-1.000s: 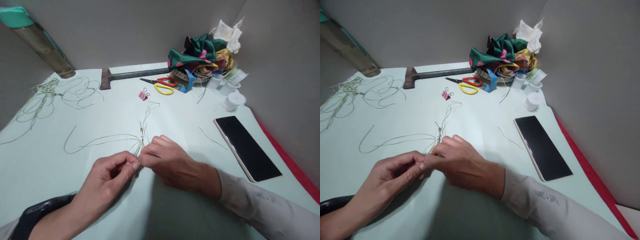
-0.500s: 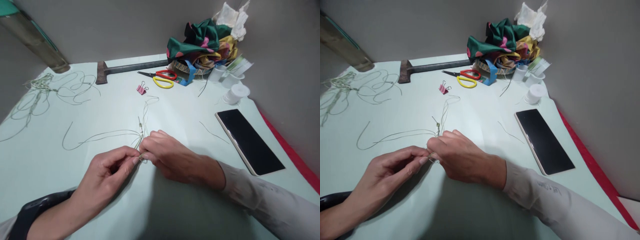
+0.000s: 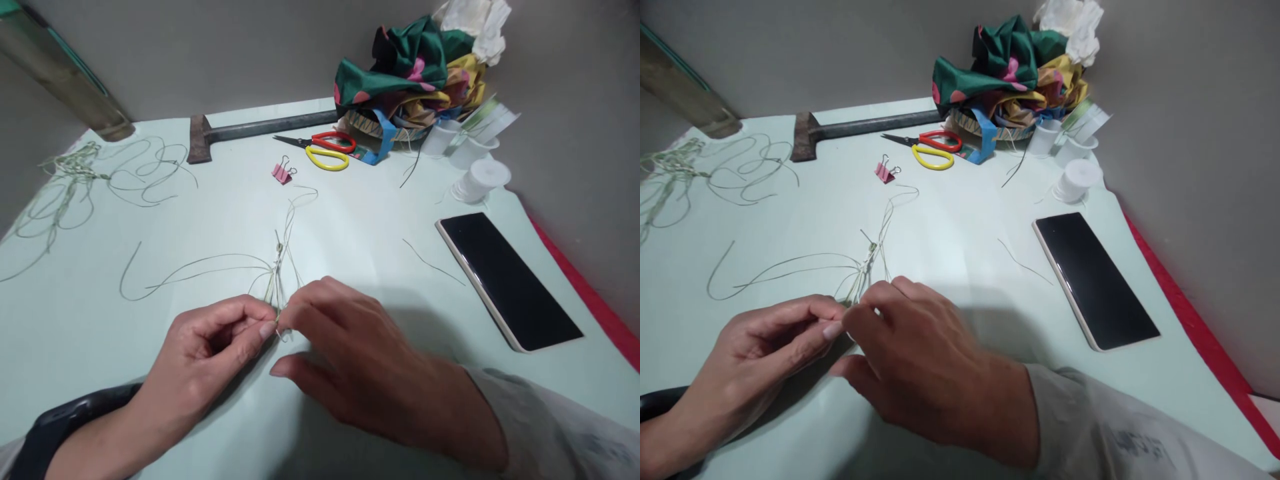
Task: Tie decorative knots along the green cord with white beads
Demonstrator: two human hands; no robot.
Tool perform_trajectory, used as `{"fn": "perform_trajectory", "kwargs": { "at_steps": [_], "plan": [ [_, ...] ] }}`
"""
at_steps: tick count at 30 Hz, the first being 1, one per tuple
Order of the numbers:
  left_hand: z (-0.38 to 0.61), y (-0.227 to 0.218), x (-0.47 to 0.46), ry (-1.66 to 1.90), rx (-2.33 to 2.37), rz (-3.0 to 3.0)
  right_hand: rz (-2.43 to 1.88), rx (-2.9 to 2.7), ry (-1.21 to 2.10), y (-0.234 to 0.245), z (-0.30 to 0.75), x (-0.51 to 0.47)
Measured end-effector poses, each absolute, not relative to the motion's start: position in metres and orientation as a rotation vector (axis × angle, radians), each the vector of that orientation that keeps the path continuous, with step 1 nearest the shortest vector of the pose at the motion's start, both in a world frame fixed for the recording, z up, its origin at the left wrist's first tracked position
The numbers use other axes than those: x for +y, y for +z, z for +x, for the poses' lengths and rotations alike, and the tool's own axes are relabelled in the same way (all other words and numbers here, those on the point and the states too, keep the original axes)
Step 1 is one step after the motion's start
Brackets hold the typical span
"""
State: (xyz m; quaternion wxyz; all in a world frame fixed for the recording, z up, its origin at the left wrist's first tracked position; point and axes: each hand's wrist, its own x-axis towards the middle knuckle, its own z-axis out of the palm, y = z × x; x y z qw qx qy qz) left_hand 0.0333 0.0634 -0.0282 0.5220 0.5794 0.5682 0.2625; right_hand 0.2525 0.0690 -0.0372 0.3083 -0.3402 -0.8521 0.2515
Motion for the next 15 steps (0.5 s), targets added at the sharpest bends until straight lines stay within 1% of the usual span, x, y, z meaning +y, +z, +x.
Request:
{"fn": "perform_trajectory", "kwargs": {
  "at_steps": [5,11,13,15],
  "plan": [
    [0.035,-0.026,0.063,0.654,1.357,1.386,-0.898,-2.242,0.679,-0.048,0.245,0.072],
    [0.035,-0.029,0.064,0.652,1.372,1.362,-0.973,-2.36,0.879,-0.03,0.263,0.079],
    [0.033,-0.03,0.063,0.648,1.355,1.339,-1.02,-2.418,0.833,-0.025,0.271,0.084],
    [0.031,-0.031,0.061,0.64,1.342,1.314,-1.088,-2.447,0.653,-0.024,0.28,0.091]
  ]
}}
